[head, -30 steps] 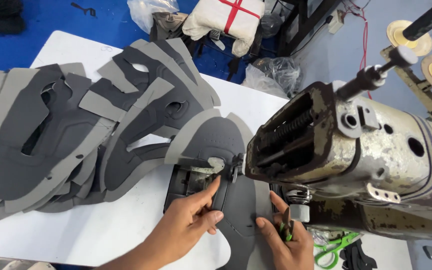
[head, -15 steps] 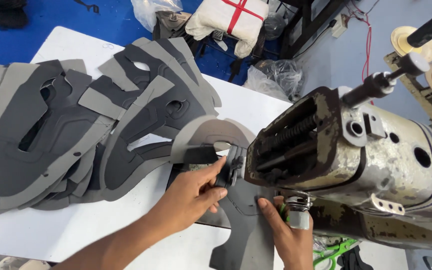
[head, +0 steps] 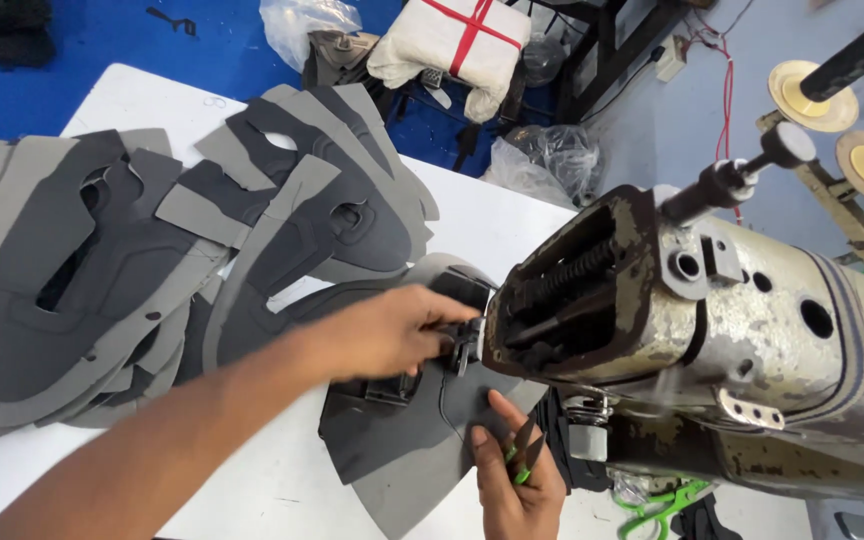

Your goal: The person uses a sewing machine to stitch gray and black fabric pieces together. They guide the material under the needle, sew along the edges, and then use scissors to trim the excess thread. The finished pieces are stacked on the table.

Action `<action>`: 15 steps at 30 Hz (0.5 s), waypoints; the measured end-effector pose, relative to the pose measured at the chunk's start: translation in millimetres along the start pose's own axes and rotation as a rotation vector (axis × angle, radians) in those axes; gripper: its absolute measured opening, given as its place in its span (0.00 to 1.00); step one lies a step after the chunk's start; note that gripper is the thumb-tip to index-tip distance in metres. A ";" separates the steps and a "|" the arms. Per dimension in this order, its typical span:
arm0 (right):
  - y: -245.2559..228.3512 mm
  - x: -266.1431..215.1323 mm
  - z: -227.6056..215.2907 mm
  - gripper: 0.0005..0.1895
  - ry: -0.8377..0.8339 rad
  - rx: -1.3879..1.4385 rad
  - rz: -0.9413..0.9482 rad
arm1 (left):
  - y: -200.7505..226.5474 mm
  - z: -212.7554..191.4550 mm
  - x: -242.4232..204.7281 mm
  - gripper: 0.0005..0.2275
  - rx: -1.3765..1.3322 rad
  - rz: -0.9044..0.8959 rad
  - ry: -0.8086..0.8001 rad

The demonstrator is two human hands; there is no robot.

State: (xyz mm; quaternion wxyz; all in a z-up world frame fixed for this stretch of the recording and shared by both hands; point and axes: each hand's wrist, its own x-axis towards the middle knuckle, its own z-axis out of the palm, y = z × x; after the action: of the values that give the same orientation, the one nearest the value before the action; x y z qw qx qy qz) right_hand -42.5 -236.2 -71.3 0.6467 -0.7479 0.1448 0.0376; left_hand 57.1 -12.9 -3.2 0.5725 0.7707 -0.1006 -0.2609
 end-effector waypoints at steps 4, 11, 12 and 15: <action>4.7 3.9 0.7 0.22 0.014 -0.037 -0.041 | -31.7 47.3 -35.4 0.22 0.170 0.109 0.379; 7.9 35.8 -8.5 0.15 0.004 0.110 -0.109 | -11.8 51.4 -56.1 0.29 0.087 0.058 0.388; 15.9 42.1 -15.1 0.14 0.056 0.158 -0.065 | -9.5 50.9 -56.0 0.29 0.083 0.048 0.377; 86.6 79.0 -49.1 0.13 -0.058 0.246 -0.055 | -16.8 51.2 -49.0 0.31 0.078 0.111 0.411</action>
State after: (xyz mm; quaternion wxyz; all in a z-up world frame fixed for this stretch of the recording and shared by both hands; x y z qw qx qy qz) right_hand 3.6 -308.0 -165.4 0.7384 -0.6651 0.1088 0.0234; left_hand -13.1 -27.7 -15.5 0.5642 0.8226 -0.0343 -0.0622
